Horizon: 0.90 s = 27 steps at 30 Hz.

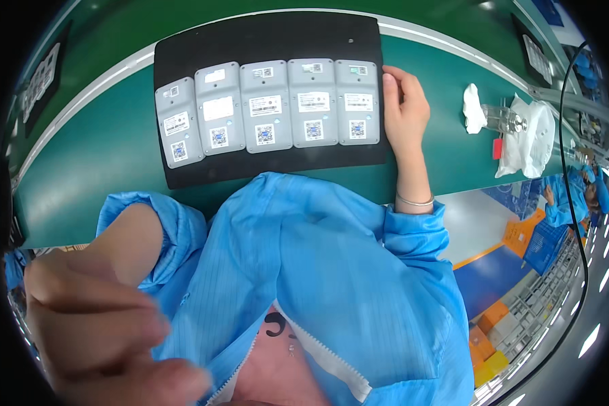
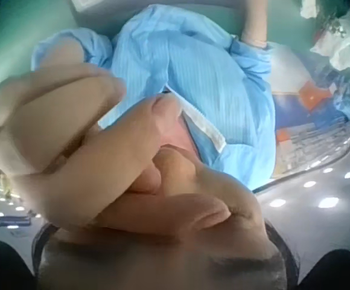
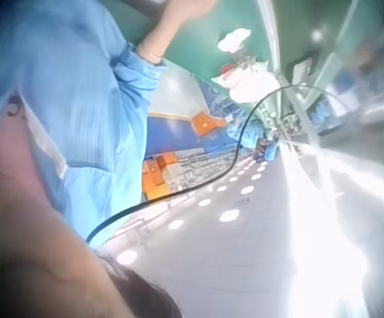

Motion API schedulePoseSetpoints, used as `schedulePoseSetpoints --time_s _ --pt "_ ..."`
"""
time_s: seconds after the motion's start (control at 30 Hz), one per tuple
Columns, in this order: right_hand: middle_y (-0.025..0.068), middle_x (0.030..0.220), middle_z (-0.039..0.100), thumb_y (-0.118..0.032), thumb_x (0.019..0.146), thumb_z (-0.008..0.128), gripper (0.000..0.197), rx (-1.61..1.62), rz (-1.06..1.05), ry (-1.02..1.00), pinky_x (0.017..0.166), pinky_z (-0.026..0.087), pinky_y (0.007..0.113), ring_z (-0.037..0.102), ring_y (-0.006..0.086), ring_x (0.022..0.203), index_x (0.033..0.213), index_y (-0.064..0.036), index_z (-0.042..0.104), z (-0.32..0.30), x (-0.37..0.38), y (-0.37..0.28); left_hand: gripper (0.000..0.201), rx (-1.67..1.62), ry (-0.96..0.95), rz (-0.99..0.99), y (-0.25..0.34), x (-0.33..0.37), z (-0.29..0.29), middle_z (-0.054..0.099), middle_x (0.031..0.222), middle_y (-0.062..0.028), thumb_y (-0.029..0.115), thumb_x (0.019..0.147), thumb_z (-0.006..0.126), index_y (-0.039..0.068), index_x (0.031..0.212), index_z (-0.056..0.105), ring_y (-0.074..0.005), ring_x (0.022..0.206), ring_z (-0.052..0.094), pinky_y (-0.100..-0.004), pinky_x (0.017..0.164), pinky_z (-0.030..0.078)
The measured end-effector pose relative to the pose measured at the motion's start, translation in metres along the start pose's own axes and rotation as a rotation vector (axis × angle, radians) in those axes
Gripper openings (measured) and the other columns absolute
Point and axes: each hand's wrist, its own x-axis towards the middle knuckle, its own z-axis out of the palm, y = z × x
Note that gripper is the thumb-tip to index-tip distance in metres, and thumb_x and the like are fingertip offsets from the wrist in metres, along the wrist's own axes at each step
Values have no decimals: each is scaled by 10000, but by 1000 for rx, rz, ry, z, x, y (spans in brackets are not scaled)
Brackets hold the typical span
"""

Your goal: The person stacks payment terminals on a mat, flips them over, and arranges them in a row with their keypads facing up. The person then pushes the mat down the assembly line and repeats the process with another batch of payment terminals.

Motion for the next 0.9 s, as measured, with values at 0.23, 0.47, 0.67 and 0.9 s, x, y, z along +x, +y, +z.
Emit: schedulePoseSetpoints --time_s 0.23,0.47,0.67,0.9 --pt "82 917 680 -186 967 586 195 12 18 2 707 491 270 625 162 778 1034 -42 700 -2 2 3 136 6 -12 128 -10 15 6 667 889 20 255 889 557 220 876 687 -104 666 573 -172 549 399" --pt "67 860 662 -174 950 612 169 19 -8 17 671 484 264 601 143 709 1022 -53 704 0 2 3 136 -4 121 265 -30 6 -2 653 883 20 231 872 565 209 857 698 -104 665 583 -172 556 427" --pt "60 862 664 -182 952 611 175 26 12 14 658 473 252 595 133 701 1015 -49 707 -1 1 0 137 7 98 235 -33 8 -7 641 878 20 210 857 572 200 842 707 -104 664 592 -172 562 452" --pt "64 895 680 -193 967 595 198 34 62 -16 659 468 253 596 129 741 1020 -41 711 -3 2 1 139 46 -12 118 -19 22 4 627 872 20 186 840 580 189 823 718 -105 662 602 -173 569 480"
